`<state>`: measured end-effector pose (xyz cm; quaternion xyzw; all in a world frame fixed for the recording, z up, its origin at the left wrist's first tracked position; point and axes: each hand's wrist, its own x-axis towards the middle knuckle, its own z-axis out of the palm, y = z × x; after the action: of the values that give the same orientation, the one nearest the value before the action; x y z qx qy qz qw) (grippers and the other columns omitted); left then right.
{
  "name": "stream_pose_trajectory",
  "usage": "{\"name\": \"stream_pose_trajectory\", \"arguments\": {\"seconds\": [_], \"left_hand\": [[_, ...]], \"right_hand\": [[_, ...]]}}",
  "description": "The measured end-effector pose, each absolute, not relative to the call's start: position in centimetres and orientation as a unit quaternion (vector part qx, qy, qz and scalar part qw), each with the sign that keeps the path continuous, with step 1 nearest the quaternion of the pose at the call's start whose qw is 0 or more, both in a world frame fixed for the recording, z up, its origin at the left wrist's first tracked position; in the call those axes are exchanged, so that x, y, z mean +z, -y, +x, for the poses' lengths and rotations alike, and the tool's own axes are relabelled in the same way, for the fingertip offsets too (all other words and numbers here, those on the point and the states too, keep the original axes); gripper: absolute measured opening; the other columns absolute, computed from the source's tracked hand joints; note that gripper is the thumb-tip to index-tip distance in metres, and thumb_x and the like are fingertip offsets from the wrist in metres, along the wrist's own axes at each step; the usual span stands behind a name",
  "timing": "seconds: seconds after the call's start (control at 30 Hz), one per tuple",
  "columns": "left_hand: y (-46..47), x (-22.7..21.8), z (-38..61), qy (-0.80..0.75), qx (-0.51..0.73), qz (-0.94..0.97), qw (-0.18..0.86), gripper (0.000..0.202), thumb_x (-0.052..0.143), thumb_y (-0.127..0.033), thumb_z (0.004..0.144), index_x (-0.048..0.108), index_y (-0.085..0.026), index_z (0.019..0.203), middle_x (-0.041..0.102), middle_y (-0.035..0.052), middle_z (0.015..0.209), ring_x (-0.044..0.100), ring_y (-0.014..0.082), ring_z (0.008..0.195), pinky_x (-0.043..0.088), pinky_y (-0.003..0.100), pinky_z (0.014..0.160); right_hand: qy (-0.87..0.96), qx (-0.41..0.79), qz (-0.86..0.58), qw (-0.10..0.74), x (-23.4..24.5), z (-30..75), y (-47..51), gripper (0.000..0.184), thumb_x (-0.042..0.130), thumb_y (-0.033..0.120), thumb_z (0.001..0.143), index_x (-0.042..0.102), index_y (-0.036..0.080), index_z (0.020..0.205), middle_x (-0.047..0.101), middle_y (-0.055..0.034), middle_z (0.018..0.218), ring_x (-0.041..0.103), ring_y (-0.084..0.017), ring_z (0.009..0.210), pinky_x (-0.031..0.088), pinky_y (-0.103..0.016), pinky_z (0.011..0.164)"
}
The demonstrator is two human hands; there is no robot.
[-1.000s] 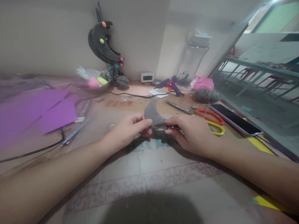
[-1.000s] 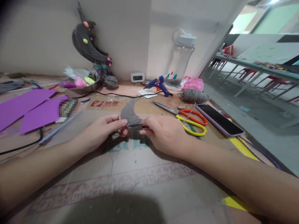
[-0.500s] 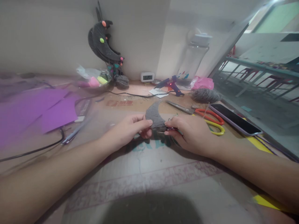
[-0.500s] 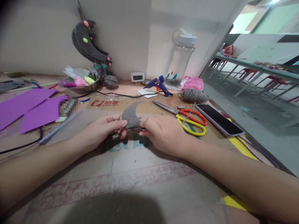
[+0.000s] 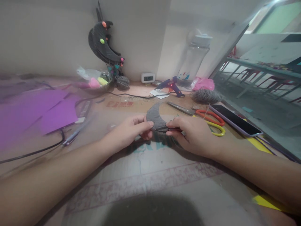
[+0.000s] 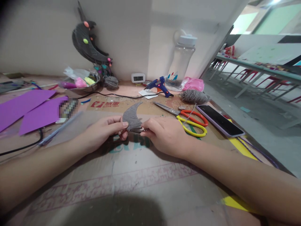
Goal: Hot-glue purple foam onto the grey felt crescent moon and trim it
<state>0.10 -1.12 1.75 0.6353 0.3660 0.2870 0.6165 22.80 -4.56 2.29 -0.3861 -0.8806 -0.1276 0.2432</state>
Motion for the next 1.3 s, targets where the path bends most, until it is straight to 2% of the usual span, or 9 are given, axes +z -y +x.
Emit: {"name": "stream_pose_trajectory", "arguments": {"seconds": [0.2, 0.33, 0.63, 1.0, 1.17, 1.3], "left_hand": [[1.2, 1.7, 0.1, -0.366, 0.31, 0.622, 0.619, 0.026, 0.06, -0.035, 0.085, 0.057, -0.019, 0.065, 0.06, -0.0015, 0.062, 0.053, 0.0121, 0.059, 0.043, 0.027, 0.064], [1.2, 1.5, 0.1, -0.37, 0.307, 0.629, 0.611, 0.026, 0.06, -0.035, 0.087, 0.057, -0.018, 0.067, 0.059, -0.002, 0.064, 0.052, 0.0111, 0.06, 0.041, 0.025, 0.063], [1.3, 1.2, 0.1, -0.341, 0.29, 0.653, 0.611, 0.023, 0.058, -0.036, 0.087, 0.055, -0.018, 0.073, 0.054, -0.0037, 0.065, 0.048, 0.0098, 0.06, 0.038, 0.024, 0.06], [1.4, 1.1, 0.2, -0.324, 0.28, 0.668, 0.608, 0.021, 0.058, -0.035, 0.088, 0.056, -0.018, 0.077, 0.053, -0.0038, 0.067, 0.049, 0.0105, 0.063, 0.037, 0.024, 0.061], [1.5, 1.2, 0.2, -0.328, 0.296, 0.668, 0.599, 0.022, 0.056, -0.035, 0.088, 0.054, -0.018, 0.073, 0.051, -0.0038, 0.065, 0.047, 0.0108, 0.062, 0.037, 0.025, 0.06], [1.5, 1.1, 0.1, -0.322, 0.295, 0.671, 0.599, 0.023, 0.057, -0.037, 0.088, 0.055, -0.019, 0.076, 0.051, -0.0039, 0.065, 0.047, 0.0108, 0.062, 0.037, 0.025, 0.061]], "right_hand": [[0.851, -0.091, -0.414, 0.309, 2.3, 23.3, 4.8, 0.025, 0.057, 0.036, 0.092, 0.067, 0.015, 0.101, 0.073, -0.0058, 0.078, 0.066, -0.017, 0.065, 0.046, -0.027, 0.059], [0.861, -0.095, -0.411, 0.283, 2.4, 23.1, 4.6, 0.021, 0.055, 0.033, 0.092, 0.067, 0.016, 0.095, 0.073, -0.0058, 0.078, 0.064, -0.017, 0.064, 0.044, -0.026, 0.059], [0.867, -0.082, -0.415, 0.262, 1.9, 23.4, 4.2, 0.024, 0.056, 0.035, 0.093, 0.065, 0.014, 0.1, 0.072, -0.0057, 0.078, 0.065, -0.017, 0.065, 0.043, -0.026, 0.06], [0.853, 0.005, -0.44, 0.281, 1.8, 23.4, 4.2, 0.014, 0.059, 0.031, 0.092, 0.062, 0.017, 0.095, 0.071, -0.0028, 0.076, 0.065, -0.016, 0.065, 0.043, -0.026, 0.059], [0.772, 0.116, -0.484, 0.396, 2.0, 23.4, 3.9, 0.022, 0.058, 0.036, 0.091, 0.059, 0.019, 0.106, 0.069, -0.0049, 0.09, 0.065, -0.017, 0.077, 0.049, -0.027, 0.066], [0.721, 0.27, -0.524, 0.365, 2.8, 22.9, 3.5, 0.026, 0.061, 0.043, 0.086, 0.065, 0.018, 0.092, 0.067, -0.0034, 0.079, 0.063, -0.017, 0.07, 0.049, -0.027, 0.061]]}}
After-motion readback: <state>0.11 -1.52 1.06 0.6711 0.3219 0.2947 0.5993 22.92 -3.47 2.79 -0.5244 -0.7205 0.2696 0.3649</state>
